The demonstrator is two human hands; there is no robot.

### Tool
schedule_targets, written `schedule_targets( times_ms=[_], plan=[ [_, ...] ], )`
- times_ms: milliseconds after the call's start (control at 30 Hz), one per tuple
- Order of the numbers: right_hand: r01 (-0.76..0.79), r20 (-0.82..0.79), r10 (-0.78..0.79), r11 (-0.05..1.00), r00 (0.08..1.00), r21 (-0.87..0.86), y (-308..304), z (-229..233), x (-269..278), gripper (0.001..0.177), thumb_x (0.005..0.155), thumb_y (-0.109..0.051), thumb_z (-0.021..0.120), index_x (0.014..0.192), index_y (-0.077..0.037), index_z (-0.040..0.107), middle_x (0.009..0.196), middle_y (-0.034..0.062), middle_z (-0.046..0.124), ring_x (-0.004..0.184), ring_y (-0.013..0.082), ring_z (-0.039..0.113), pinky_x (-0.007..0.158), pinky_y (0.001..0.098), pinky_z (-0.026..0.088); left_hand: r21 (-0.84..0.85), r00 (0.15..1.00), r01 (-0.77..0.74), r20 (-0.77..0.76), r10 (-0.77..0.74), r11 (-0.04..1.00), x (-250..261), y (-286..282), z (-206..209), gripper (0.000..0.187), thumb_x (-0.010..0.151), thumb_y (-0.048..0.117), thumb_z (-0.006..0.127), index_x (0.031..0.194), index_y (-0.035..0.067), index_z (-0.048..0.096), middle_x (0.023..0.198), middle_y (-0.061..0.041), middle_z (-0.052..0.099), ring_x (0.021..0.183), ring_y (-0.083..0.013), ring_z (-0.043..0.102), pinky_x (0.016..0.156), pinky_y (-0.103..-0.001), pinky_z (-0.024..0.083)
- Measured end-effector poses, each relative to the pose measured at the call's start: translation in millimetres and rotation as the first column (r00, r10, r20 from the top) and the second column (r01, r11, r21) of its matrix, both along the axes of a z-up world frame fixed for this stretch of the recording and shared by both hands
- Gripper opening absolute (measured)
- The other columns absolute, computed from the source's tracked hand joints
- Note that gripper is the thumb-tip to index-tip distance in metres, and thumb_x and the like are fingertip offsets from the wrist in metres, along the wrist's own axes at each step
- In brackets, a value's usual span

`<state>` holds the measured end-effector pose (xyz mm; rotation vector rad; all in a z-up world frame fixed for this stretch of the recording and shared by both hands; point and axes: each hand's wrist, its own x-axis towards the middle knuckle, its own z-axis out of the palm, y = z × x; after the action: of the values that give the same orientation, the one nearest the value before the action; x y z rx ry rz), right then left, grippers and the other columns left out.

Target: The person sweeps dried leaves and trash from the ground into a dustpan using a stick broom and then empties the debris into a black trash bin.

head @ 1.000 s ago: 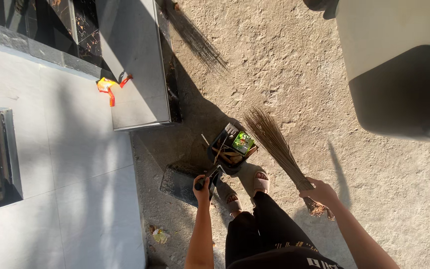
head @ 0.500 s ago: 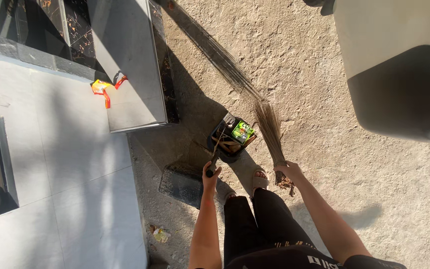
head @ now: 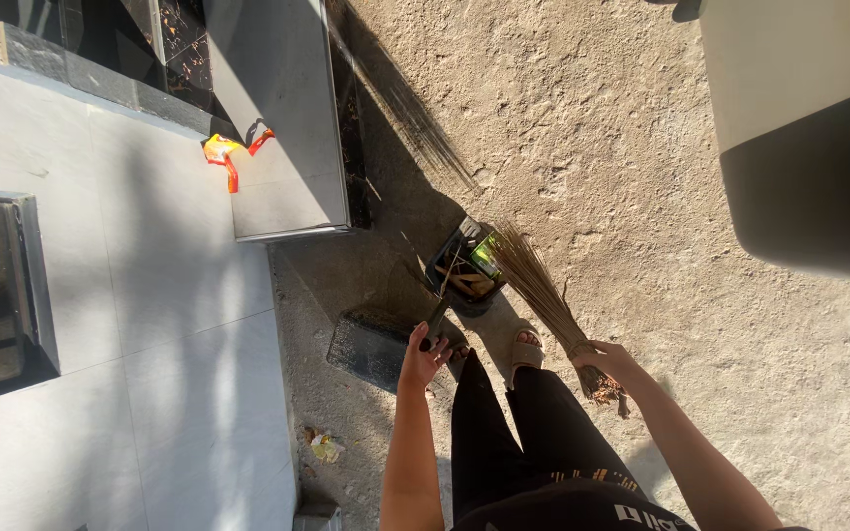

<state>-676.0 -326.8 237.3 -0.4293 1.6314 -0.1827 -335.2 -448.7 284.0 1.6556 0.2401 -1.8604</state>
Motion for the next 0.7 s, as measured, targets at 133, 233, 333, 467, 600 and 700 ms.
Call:
schedule_targets(
  times_ms=[133,233,333,467,600,700],
  plan=[
    [0.095,-0.105,-0.106,0.990,0.989,-0.100,11,7,14,0.087,0.067,-0.032,0.089,0.144,-0.005,0.059,0.115,0.0170,0.076,0.105,0.0267,0.072,0.092,0.0391,0.054,0.040,0.945,-0.275,-0.174,0.277,0.961,0,-14,-2,0.050,0.094,0.013,0.065,0.138,0.022,0.046,0.131,-0.018,0.049,0.089,-0.0234,0.066,0.074,-0.037,0.062],
    [0.187,-0.148,-0.200,0.978,0.968,-0.097,22,11,29,0.085,0.070,-0.033,0.085,0.146,-0.005,0.059,0.108,0.0177,0.076,0.095,0.0261,0.071,0.084,0.0399,0.053,0.048,0.881,-0.339,-0.334,0.335,0.940,15,-21,-5,0.040,0.094,0.009,0.061,0.131,0.016,0.050,0.134,-0.024,0.046,0.084,-0.0227,0.065,0.070,-0.034,0.062],
    [0.281,-0.149,-0.288,0.957,0.946,-0.067,33,18,42,0.083,0.072,-0.030,0.085,0.146,-0.004,0.057,0.103,0.0178,0.076,0.087,0.0248,0.072,0.079,0.0397,0.055,0.045,0.832,-0.387,-0.413,0.370,0.921,45,-16,-3,0.030,0.094,0.004,0.058,0.124,0.010,0.054,0.137,-0.031,0.042,0.078,-0.0220,0.063,0.066,-0.031,0.061],
    [0.522,0.017,-0.522,0.852,0.853,-0.039,36,28,64,0.068,0.074,-0.021,0.081,0.136,-0.001,0.064,0.100,0.0156,0.076,0.080,0.0218,0.073,0.073,0.0360,0.058,0.007,0.779,-0.441,-0.494,0.387,0.897,102,-16,5,0.022,0.093,-0.001,0.053,0.114,0.006,0.057,0.139,-0.037,0.038,0.073,-0.0219,0.063,0.062,-0.028,0.060],
    [0.590,0.119,-0.585,0.808,0.802,-0.003,42,38,102,0.054,0.077,-0.021,0.078,0.126,0.001,0.070,0.093,0.0135,0.073,0.072,0.0203,0.071,0.065,0.0332,0.056,-0.078,0.760,-0.425,-0.572,0.309,0.902,141,-16,7,0.016,0.094,-0.004,0.054,0.107,0.004,0.056,0.140,-0.033,0.040,0.073,-0.0217,0.062,0.060,-0.028,0.059],
    [0.586,0.172,-0.590,0.806,0.789,0.080,39,40,135,0.050,0.077,-0.022,0.079,0.121,0.002,0.072,0.088,0.0143,0.072,0.067,0.0219,0.069,0.060,0.0356,0.057,-0.109,0.756,-0.435,-0.584,0.296,0.894,155,-25,10,0.017,0.092,-0.007,0.054,0.103,0.005,0.059,0.138,-0.031,0.043,0.071,-0.0212,0.061,0.057,-0.027,0.059]
  ],
)
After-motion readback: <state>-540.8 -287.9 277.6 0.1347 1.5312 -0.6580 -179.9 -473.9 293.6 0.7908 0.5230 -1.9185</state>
